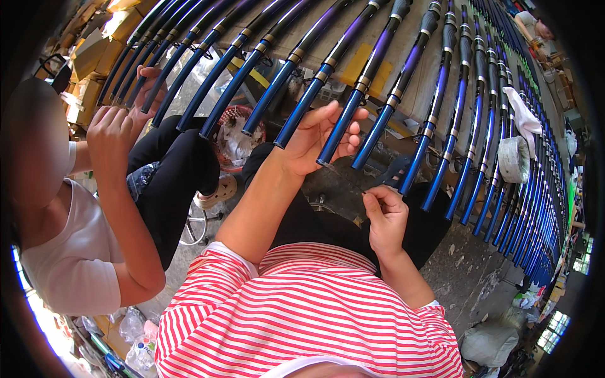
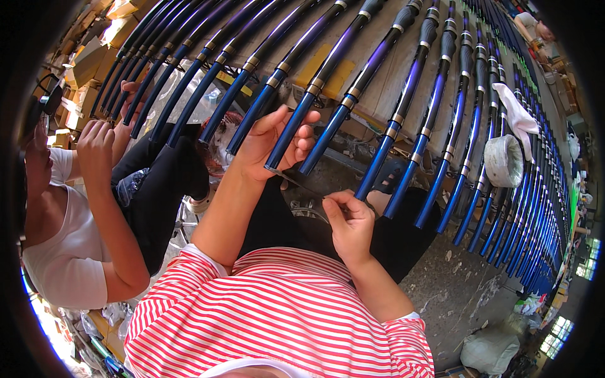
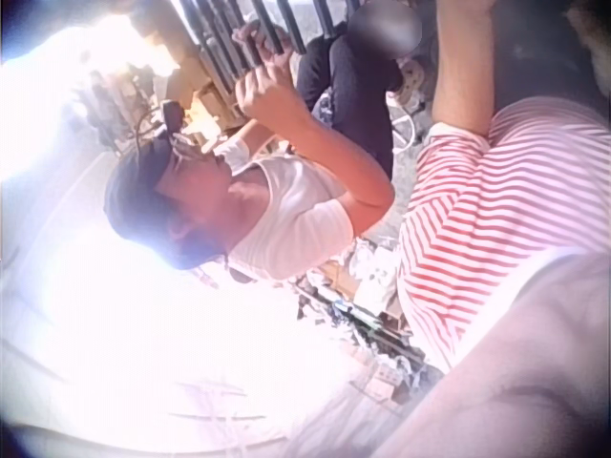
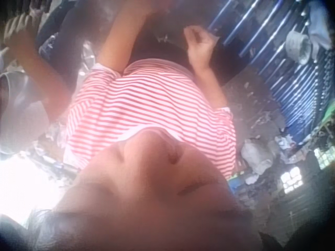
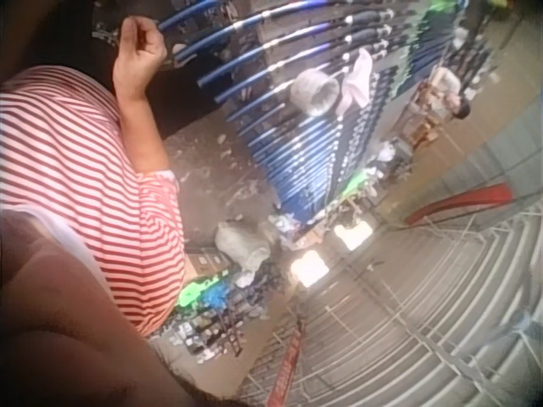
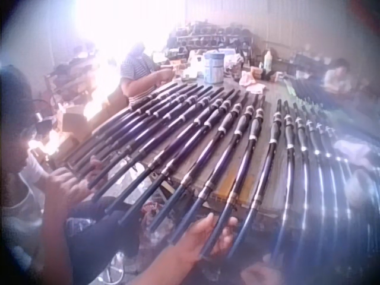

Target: The person applies a small component and thread to a row of fishing rod sections using their hands and a small tool.

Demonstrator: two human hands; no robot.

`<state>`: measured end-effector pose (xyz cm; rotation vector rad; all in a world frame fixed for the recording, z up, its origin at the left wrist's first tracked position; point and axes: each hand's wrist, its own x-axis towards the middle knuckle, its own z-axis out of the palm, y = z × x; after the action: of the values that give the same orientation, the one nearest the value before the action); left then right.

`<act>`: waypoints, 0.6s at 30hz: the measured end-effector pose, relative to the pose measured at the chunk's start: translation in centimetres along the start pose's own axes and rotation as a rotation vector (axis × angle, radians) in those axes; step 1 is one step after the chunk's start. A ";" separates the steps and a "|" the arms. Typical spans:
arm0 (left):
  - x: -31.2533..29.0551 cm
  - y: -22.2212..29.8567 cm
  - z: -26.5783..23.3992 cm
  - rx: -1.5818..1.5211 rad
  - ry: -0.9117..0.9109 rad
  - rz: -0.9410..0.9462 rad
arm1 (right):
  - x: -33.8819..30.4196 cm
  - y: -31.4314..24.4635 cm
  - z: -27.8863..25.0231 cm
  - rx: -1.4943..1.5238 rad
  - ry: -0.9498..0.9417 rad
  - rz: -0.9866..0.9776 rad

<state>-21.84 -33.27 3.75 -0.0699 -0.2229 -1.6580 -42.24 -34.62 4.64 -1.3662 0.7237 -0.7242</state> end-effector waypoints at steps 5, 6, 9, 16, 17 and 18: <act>0.1 0.0 -0.8 -0.041 -0.077 -0.022 | 0.0 0.0 0.0 0.013 -0.007 -0.003; 0.0 0.1 -0.5 0.009 -0.030 -0.020 | 0.0 0.0 0.0 0.017 -0.004 -0.003; -0.1 0.0 0.4 0.115 0.057 0.004 | 0.1 -0.1 0.0 0.012 -0.002 -0.010; 0.0 0.0 0.0 0.020 -0.006 0.001 | 0.0 -0.1 0.1 -0.002 -0.002 -0.020; 0.1 -0.1 0.4 0.039 0.016 -0.004 | 0.1 -0.1 0.0 -0.007 -0.004 -0.022; 0.0 -0.2 0.3 0.063 0.007 0.022 | 0.1 -0.1 0.1 -0.008 -0.011 -0.024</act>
<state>-22.08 -33.20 4.03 -0.0195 -0.2679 -1.6275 -42.14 -34.68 4.71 -1.3875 0.7034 -0.7329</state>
